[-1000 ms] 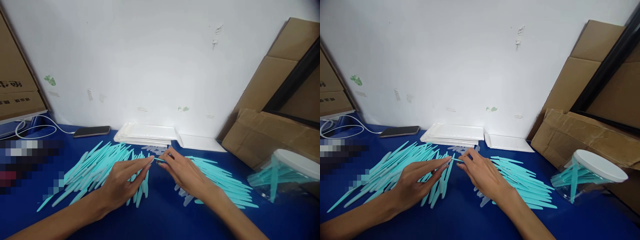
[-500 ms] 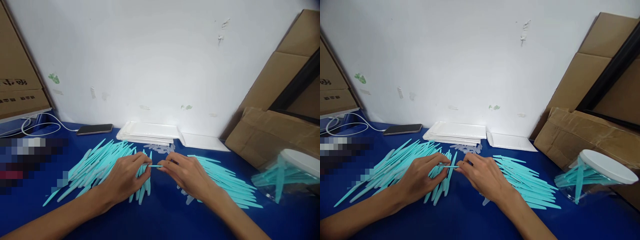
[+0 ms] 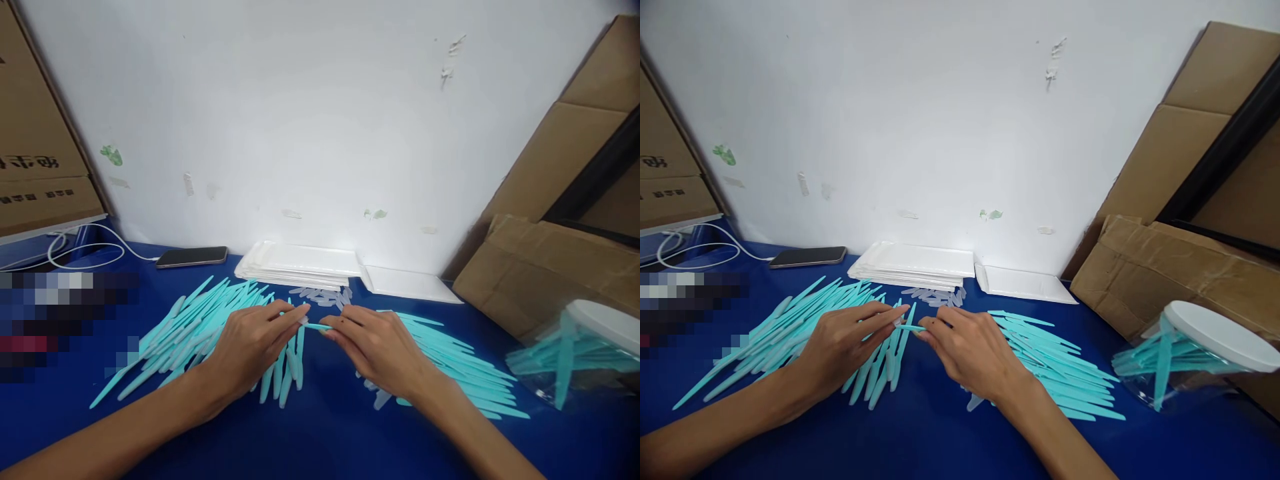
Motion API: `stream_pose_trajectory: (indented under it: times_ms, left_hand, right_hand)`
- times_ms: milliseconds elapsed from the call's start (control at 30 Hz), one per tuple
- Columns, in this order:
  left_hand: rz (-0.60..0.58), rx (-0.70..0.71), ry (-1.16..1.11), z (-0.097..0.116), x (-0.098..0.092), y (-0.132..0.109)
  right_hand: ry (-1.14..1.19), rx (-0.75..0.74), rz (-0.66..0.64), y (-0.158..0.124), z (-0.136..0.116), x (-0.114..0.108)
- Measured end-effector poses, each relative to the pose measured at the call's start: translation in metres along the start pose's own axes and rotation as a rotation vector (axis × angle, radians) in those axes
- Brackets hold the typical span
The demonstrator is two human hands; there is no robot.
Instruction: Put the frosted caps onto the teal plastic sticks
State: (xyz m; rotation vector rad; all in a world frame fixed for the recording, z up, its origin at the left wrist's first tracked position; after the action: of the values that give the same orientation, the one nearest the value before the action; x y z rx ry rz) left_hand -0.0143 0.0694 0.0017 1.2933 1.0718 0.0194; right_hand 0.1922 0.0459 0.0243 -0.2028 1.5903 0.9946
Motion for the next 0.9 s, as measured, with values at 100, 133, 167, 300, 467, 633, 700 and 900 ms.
stream_pose_trajectory:
  times_ms: [100, 133, 167, 300, 467, 633, 700, 900]
  left_hand:
    - [-0.017, -0.002, 0.055, -0.0024, -0.0006, -0.0001]
    - [-0.023, -0.003, 0.07, -0.003, -0.0003, -0.0004]
    - [-0.03, -0.006, 0.081, -0.0035, 0.0001, -0.0007]
    - [-0.032, -0.013, 0.093, -0.004, 0.0015, -0.0016]
    - [-0.038, -0.005, 0.08, -0.0027, 0.0004, -0.0001]
    - [-0.057, 0.009, 0.072, 0.0, -0.0003, 0.0]
    - [-0.054, 0.04, 0.083, 0.0011, -0.0013, 0.0003]
    - [-0.1, 0.117, 0.114, 0.0024, -0.0033, 0.0016]
  right_hand:
    - [0.027, 0.049, -0.044, -0.0003, 0.0021, 0.0]
    - [0.032, 0.066, -0.063, -0.0003, 0.0027, 0.0001]
    - [0.034, 0.081, -0.083, -0.0002, 0.0031, 0.0002]
    - [0.013, 0.119, -0.166, 0.0005, 0.0038, 0.0019]
    - [0.003, 0.132, -0.216, -0.0003, 0.0047, 0.0033]
    - [0.007, 0.141, -0.237, -0.0005, 0.0071, 0.0013]
    - [0.011, 0.141, -0.246, 0.0001, 0.0073, -0.0001]
    - [0.015, 0.14, -0.31, -0.0001, 0.0044, 0.0005]
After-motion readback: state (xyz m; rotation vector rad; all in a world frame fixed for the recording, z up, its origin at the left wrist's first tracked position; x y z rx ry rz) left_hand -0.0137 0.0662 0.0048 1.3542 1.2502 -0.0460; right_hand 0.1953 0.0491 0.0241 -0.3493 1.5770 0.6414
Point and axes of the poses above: each hand's wrist, its own y-axis towards the middle knuckle, its own x-axis out of the palm, z = x × y, the point moved 3 cm from there along y, towards the middle knuckle
